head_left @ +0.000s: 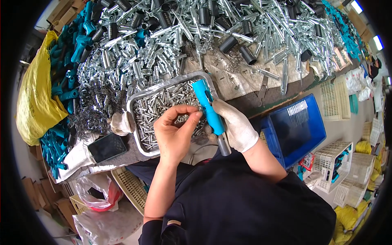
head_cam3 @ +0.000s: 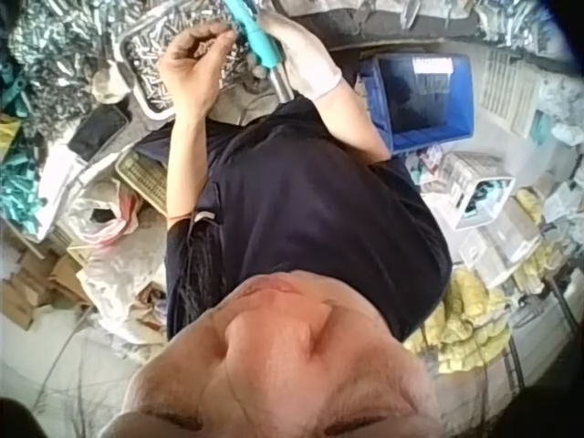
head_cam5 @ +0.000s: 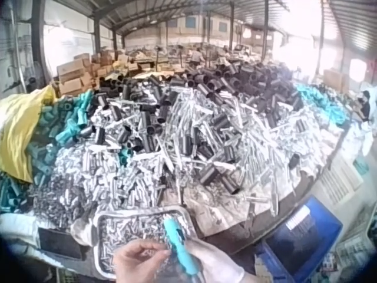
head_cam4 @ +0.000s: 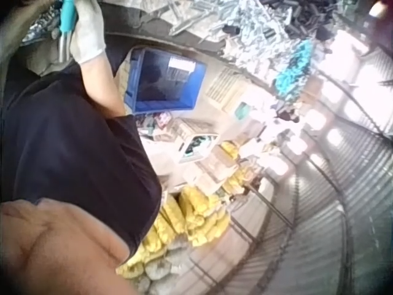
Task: The person assembles screwdriver components by hand, inserting metal screwdriver shafts into plastic screwdriver handles.
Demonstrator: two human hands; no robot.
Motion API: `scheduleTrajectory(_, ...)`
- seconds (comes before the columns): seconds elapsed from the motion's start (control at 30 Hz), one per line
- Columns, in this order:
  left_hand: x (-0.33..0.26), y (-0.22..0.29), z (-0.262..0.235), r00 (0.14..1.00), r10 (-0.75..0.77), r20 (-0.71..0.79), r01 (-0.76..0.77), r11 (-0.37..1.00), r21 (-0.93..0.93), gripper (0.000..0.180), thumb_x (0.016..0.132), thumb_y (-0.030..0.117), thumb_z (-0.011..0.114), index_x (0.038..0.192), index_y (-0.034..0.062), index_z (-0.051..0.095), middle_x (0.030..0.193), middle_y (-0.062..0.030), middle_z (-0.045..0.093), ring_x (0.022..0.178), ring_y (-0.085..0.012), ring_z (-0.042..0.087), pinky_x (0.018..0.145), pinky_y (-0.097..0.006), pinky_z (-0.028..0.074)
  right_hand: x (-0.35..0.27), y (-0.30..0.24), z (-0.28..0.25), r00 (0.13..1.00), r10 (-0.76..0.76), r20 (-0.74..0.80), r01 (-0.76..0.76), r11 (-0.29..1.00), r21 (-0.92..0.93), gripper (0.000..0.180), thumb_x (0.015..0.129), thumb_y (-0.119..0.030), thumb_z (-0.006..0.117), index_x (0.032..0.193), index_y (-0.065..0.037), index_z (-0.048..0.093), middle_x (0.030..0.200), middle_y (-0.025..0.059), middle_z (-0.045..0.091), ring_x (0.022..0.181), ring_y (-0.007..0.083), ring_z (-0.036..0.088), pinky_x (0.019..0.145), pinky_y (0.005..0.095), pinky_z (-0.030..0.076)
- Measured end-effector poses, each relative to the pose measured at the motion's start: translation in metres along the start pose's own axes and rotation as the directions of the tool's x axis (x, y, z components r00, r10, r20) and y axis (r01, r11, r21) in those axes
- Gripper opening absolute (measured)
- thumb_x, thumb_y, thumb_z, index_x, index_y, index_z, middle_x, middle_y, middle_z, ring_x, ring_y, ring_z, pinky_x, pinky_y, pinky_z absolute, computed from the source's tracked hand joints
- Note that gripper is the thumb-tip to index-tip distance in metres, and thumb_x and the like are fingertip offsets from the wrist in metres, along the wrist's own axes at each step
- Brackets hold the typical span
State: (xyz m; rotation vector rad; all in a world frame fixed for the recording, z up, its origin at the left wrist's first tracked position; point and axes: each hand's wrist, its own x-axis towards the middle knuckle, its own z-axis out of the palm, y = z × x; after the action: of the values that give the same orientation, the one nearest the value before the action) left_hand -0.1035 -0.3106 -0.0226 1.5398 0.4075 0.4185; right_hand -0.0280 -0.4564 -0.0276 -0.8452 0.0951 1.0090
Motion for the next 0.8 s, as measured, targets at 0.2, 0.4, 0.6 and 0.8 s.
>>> scheduleTrajectory(0.2, 0.0, 0.009, -0.004, 0.986, -0.086, 0.141, 0.083, 0.996, 0.027, 0.016, 0.077, 0.0, 0.079, 0.084, 0.0002, 0.065, 0.081, -0.0034, 0.067, 0.074, -0.0063, 0.06, 0.068, -0.022, 0.05, -0.012, -0.006, -0.001, 0.997, -0.069, 0.04, 0.078, 0.95, -0.303, 0.044, 0.098, -0.03, 0.052, 0.132, -0.001, 0.049, 0.088, 0.0013, 0.06, 0.064, 0.0067, 0.057, 0.054, 0.0237, 0.048)
scheduleTrajectory(0.4, -0.015, -0.008, 0.003, 0.917, -0.146, 0.37, 0.283, 0.894, -0.347, 0.025, 0.075, -0.001, 0.08, 0.087, 0.0045, 0.059, 0.085, -0.0016, 0.064, 0.078, -0.0082, 0.059, 0.076, -0.025, 0.049, -0.028, -0.001, -0.02, 0.955, 0.045, 0.293, 0.019, 0.977, -0.213, 0.044, 0.1, -0.029, 0.047, 0.133, 0.001, 0.047, 0.086, 0.0058, 0.06, 0.063, 0.01, 0.057, 0.053, 0.0243, 0.046)
scheduleTrajectory(0.6, -0.022, -0.012, 0.009, 0.897, -0.2, 0.394, 0.356, 0.854, -0.379, 0.019, 0.079, 0.002, 0.078, 0.087, 0.0043, 0.06, 0.08, -0.0013, 0.065, 0.073, -0.0071, 0.059, 0.069, -0.024, 0.05, -0.038, 0.008, -0.018, 0.977, -0.053, 0.207, 0.103, 0.966, -0.237, 0.046, 0.099, -0.026, 0.048, 0.136, 0.002, 0.044, 0.092, 0.0068, 0.06, 0.067, 0.0099, 0.057, 0.057, 0.024, 0.047)
scheduleTrajectory(0.8, 0.005, 0.006, -0.011, 0.966, -0.026, 0.256, -0.085, 0.908, 0.41, 0.005, 0.084, 0.009, 0.069, 0.084, 0.0042, 0.067, 0.08, -0.006, 0.069, 0.07, -0.0167, 0.065, 0.067, -0.029, 0.051, -0.042, -0.008, -0.011, 0.966, -0.227, -0.126, 0.074, 0.706, -0.704, 0.043, 0.094, -0.014, 0.052, 0.134, 0.002, 0.048, 0.081, 0.0039, 0.058, 0.063, 0.0052, 0.052, 0.054, 0.0218, 0.044)
